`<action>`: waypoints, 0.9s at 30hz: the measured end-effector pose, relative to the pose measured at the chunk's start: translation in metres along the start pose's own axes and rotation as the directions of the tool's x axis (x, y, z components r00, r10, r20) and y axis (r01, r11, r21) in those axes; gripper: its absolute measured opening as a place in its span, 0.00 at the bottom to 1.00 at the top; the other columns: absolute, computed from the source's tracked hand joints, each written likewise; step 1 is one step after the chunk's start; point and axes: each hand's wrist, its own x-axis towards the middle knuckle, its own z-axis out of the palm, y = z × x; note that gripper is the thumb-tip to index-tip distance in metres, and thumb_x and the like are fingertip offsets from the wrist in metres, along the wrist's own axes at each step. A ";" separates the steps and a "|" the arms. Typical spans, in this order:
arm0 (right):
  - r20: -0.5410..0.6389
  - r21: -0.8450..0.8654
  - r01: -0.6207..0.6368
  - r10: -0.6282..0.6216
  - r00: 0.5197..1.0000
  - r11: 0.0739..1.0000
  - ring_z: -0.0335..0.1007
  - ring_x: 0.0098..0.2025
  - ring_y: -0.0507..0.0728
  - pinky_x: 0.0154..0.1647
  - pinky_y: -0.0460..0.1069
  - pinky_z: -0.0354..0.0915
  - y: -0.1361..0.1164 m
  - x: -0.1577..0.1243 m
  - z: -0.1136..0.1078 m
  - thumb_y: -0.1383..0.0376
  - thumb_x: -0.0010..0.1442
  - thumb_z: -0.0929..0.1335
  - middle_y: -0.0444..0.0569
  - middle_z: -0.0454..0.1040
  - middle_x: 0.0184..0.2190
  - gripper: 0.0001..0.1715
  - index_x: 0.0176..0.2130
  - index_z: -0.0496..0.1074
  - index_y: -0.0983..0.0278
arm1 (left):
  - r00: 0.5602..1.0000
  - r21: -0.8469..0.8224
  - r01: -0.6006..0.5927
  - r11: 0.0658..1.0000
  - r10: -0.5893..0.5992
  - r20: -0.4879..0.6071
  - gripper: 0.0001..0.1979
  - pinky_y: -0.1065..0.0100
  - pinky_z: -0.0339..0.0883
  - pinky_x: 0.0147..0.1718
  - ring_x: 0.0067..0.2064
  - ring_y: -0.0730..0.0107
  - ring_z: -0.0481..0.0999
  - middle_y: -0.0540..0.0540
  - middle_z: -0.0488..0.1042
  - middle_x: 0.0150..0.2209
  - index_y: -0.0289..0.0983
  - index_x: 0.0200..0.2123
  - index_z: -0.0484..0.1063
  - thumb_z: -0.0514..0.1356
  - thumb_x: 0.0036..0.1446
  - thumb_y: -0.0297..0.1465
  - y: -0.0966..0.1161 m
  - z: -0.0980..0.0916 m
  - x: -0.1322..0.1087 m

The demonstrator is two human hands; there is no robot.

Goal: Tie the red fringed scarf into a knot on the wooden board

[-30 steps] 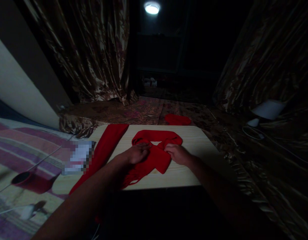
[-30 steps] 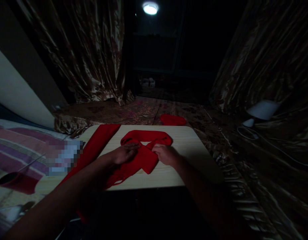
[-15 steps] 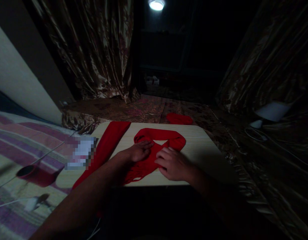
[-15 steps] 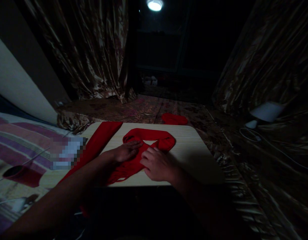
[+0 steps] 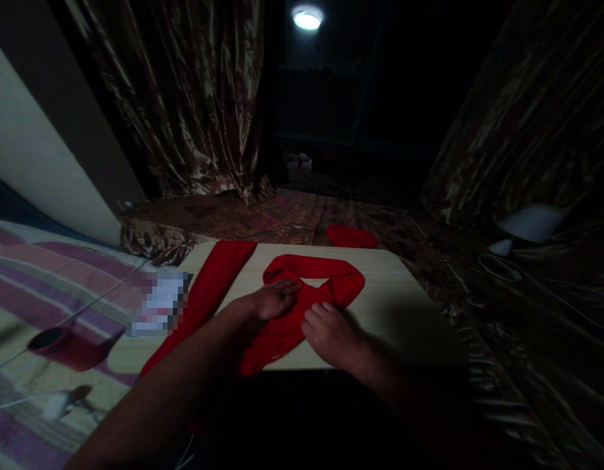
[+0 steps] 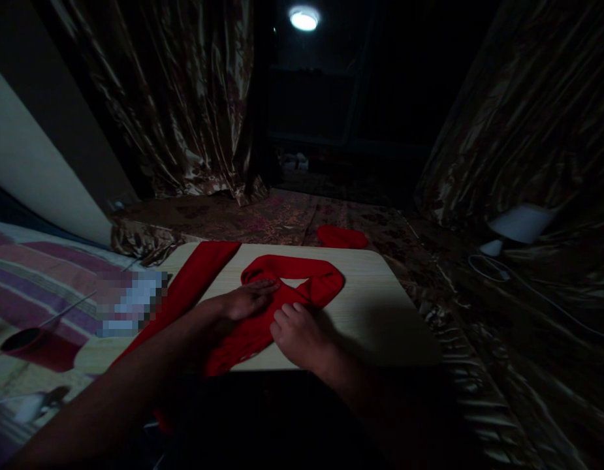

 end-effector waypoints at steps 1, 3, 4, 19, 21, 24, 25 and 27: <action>-0.011 0.005 0.015 -0.015 1.000 1.000 0.60 0.37 0.59 0.38 0.54 0.53 0.002 -0.003 -0.001 0.71 0.65 0.66 0.50 0.70 0.31 0.10 0.31 0.72 0.64 | 1.000 -0.003 0.000 1.000 0.000 0.001 0.31 0.65 0.39 0.70 0.73 0.65 0.44 0.44 0.49 0.72 0.33 0.71 0.54 0.40 0.69 0.39 0.000 0.000 0.000; -0.011 0.012 0.041 -0.041 0.999 0.999 0.60 0.37 0.58 0.38 0.54 0.53 0.005 -0.010 -0.003 0.71 0.64 0.66 0.50 0.70 0.30 0.10 0.30 0.72 0.64 | 1.000 -0.011 0.002 1.000 -0.002 0.004 0.31 0.64 0.39 0.70 0.73 0.64 0.44 0.43 0.49 0.72 0.32 0.71 0.54 0.41 0.69 0.40 0.000 0.000 -0.001; -0.001 0.015 0.049 -0.049 0.999 0.999 0.60 0.37 0.58 0.38 0.54 0.53 0.006 -0.013 -0.004 0.71 0.64 0.66 0.49 0.70 0.30 0.09 0.30 0.72 0.64 | 1.000 -0.015 0.004 1.000 -0.004 0.004 0.32 0.64 0.38 0.70 0.74 0.64 0.44 0.42 0.48 0.72 0.32 0.71 0.53 0.41 0.69 0.40 0.000 0.000 -0.001; -0.117 0.146 -0.583 0.599 0.792 0.799 0.65 0.51 0.62 0.54 0.54 0.60 0.099 -0.018 0.008 0.68 0.63 0.65 0.57 0.75 0.47 0.17 0.49 0.76 0.66 | 0.999 0.054 0.011 0.999 -0.009 -0.039 0.37 0.55 0.37 0.70 0.74 0.55 0.40 0.38 0.42 0.73 0.34 0.73 0.47 0.44 0.68 0.47 -0.006 0.015 0.004; -0.038 0.079 -0.674 0.678 0.734 0.735 0.64 0.56 0.64 0.57 0.55 0.60 0.128 -0.018 0.021 0.68 0.59 0.68 0.59 0.69 0.58 0.28 0.59 0.71 0.65 | 0.999 0.053 -0.002 0.999 0.005 -0.051 0.36 0.55 0.38 0.70 0.74 0.55 0.40 0.38 0.44 0.73 0.34 0.72 0.48 0.46 0.67 0.46 -0.009 0.016 0.009; 0.118 0.094 -0.718 0.709 0.696 0.690 0.67 0.57 0.61 0.56 0.52 0.63 0.155 -0.018 0.038 0.69 0.59 0.67 0.57 0.64 0.64 0.36 0.66 0.65 0.60 | 0.992 0.038 -0.034 0.999 0.039 -0.122 0.34 0.59 0.42 0.70 0.73 0.56 0.47 0.38 0.51 0.72 0.34 0.70 0.55 0.49 0.66 0.44 -0.012 0.013 0.014; 0.142 0.117 -0.721 0.707 0.692 0.682 0.69 0.56 0.60 0.55 0.50 0.64 0.161 -0.018 0.043 0.70 0.59 0.66 0.56 0.66 0.63 0.37 0.66 0.64 0.59 | 0.985 0.037 -0.041 0.998 0.047 -0.167 0.32 0.60 0.45 0.69 0.72 0.57 0.51 0.38 0.54 0.71 0.34 0.69 0.58 0.49 0.66 0.43 -0.012 0.012 0.015; 0.151 0.156 -0.736 0.720 0.677 0.659 0.73 0.53 0.58 0.54 0.49 0.65 0.167 -0.017 0.052 0.71 0.60 0.65 0.56 0.71 0.59 0.37 0.67 0.64 0.60 | 0.958 0.051 -0.022 0.998 0.036 -0.285 0.28 0.61 0.51 0.67 0.68 0.57 0.60 0.37 0.63 0.67 0.33 0.63 0.66 0.47 0.67 0.41 -0.010 0.010 0.018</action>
